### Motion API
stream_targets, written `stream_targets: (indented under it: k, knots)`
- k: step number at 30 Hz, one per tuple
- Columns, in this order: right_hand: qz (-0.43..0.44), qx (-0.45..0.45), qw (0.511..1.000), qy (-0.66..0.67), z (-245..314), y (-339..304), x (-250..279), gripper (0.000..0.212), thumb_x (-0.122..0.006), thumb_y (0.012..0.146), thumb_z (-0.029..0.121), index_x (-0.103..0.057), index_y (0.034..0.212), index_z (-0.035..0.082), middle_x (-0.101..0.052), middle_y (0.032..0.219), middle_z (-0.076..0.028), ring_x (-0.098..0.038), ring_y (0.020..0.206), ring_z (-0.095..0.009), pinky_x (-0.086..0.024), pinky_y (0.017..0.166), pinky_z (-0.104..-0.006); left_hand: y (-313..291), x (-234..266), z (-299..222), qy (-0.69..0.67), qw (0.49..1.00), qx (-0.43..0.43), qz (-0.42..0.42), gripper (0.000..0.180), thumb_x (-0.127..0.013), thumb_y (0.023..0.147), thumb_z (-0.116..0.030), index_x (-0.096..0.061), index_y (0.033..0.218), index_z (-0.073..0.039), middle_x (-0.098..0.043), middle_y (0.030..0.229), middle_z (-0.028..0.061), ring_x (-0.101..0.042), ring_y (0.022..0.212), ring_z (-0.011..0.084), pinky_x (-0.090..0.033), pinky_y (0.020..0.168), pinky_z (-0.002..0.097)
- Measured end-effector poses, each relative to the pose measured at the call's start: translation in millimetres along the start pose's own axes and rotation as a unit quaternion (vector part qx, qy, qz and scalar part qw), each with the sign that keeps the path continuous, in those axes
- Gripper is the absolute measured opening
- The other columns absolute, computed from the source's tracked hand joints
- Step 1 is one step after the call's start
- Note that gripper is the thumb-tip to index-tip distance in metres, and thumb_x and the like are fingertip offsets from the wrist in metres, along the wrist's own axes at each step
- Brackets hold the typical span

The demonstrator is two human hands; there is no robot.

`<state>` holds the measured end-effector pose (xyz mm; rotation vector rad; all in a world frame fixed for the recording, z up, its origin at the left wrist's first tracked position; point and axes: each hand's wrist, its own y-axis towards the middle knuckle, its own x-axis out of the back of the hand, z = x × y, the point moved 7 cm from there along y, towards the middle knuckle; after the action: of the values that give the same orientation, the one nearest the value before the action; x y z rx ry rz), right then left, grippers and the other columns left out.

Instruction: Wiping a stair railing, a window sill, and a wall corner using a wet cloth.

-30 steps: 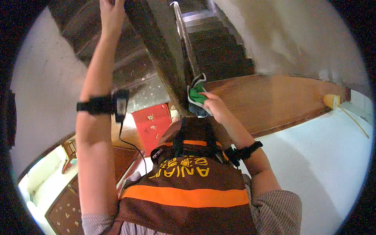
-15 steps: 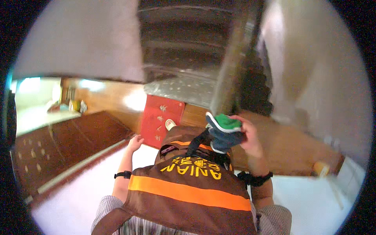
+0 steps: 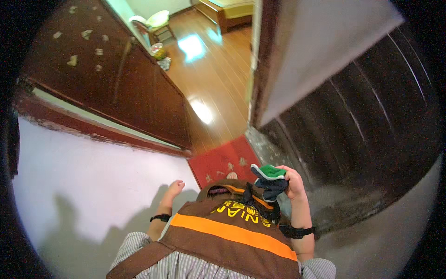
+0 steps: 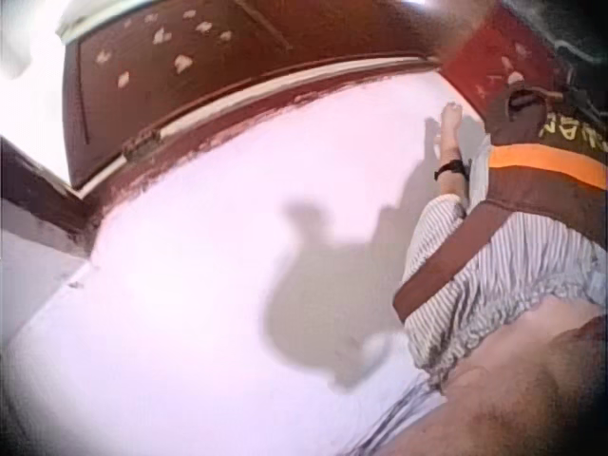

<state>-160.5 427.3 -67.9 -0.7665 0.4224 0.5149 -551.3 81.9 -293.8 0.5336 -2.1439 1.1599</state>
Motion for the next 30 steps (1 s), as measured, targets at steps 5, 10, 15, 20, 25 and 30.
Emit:
stream_targets:
  k: [5, 10, 15, 20, 25, 30]
  knots:
    - [0.080, -0.029, 0.988, -0.130, 24, 79, -105, 0.040, -0.039, 0.056, 0.002, -0.058, 0.090, -0.007, -0.060, 0.083, -0.010, -0.057, 0.076, -0.017, -0.047, 0.073, -0.0241, 16, 25, 18, -0.050, 0.996, 0.074, 0.024, 0.051, -0.057, 0.082, -0.039, -0.052, 0.117, -0.003, -0.062, 0.099, 0.0221, -0.059, 0.095, 0.0327, -0.046, 0.084, 0.0379]
    - [0.097, -0.055, 0.973, -0.201, 36, 153, -151, 0.041, -0.040, 0.057, 0.002, -0.059, 0.093, -0.007, -0.061, 0.086, -0.009, -0.057, 0.077, -0.017, -0.046, 0.072, -0.0237, 35, 4, 13, -0.062, 0.996, 0.054, 0.033, 0.053, -0.056, 0.080, -0.043, -0.056, 0.115, -0.004, -0.061, 0.103, 0.0217, -0.057, 0.098, 0.0362, -0.044, 0.088, 0.0401]
    - [0.198, -0.069, 0.946, -0.249, 43, 247, -235, 0.043, -0.040, 0.062, -0.001, -0.057, 0.101, -0.007, -0.062, 0.092, -0.011, -0.059, 0.083, -0.018, -0.048, 0.074, -0.0269, 66, 27, -19, -0.097, 0.994, 0.043, 0.038, 0.051, -0.057, 0.079, -0.041, -0.057, 0.115, -0.006, -0.062, 0.103, 0.0199, -0.058, 0.098, 0.0351, -0.045, 0.085, 0.0402]
    - [0.289, -0.102, 0.924, -0.229, 20, 378, -361, 0.039, -0.039, 0.070, 0.000, -0.057, 0.104, -0.005, -0.060, 0.093, -0.011, -0.059, 0.082, -0.017, -0.049, 0.069, -0.0282, 119, 93, -45, -0.097, 0.988, 0.119, 0.034, 0.053, -0.058, 0.078, -0.039, -0.053, 0.119, -0.005, -0.061, 0.106, 0.0194, -0.057, 0.100, 0.0336, -0.045, 0.086, 0.0395]
    - [0.343, -0.112, 0.859, -0.363, 10, 477, -464, 0.032, -0.039, 0.076, 0.002, -0.060, 0.100, -0.002, -0.062, 0.078, -0.009, -0.059, 0.068, -0.017, -0.049, 0.060, -0.0300, 161, 186, -105, -0.144, 0.978, 0.070, -0.133, 0.049, -0.060, 0.079, -0.032, -0.054, 0.117, -0.002, -0.062, 0.102, 0.0196, -0.060, 0.094, 0.0312, -0.046, 0.083, 0.0377]
    - [0.332, -0.096, 0.837, -0.425, 5, 564, -500, 0.026, -0.045, 0.086, 0.012, -0.066, 0.099, 0.003, -0.066, 0.089, -0.008, -0.061, 0.076, -0.015, -0.049, 0.069, -0.0309, 208, 172, -75, -0.157, 0.978, 0.070, -0.116, 0.049, -0.061, 0.079, -0.033, -0.054, 0.117, -0.003, -0.063, 0.101, 0.0175, -0.062, 0.091, 0.0281, -0.048, 0.080, 0.0369]
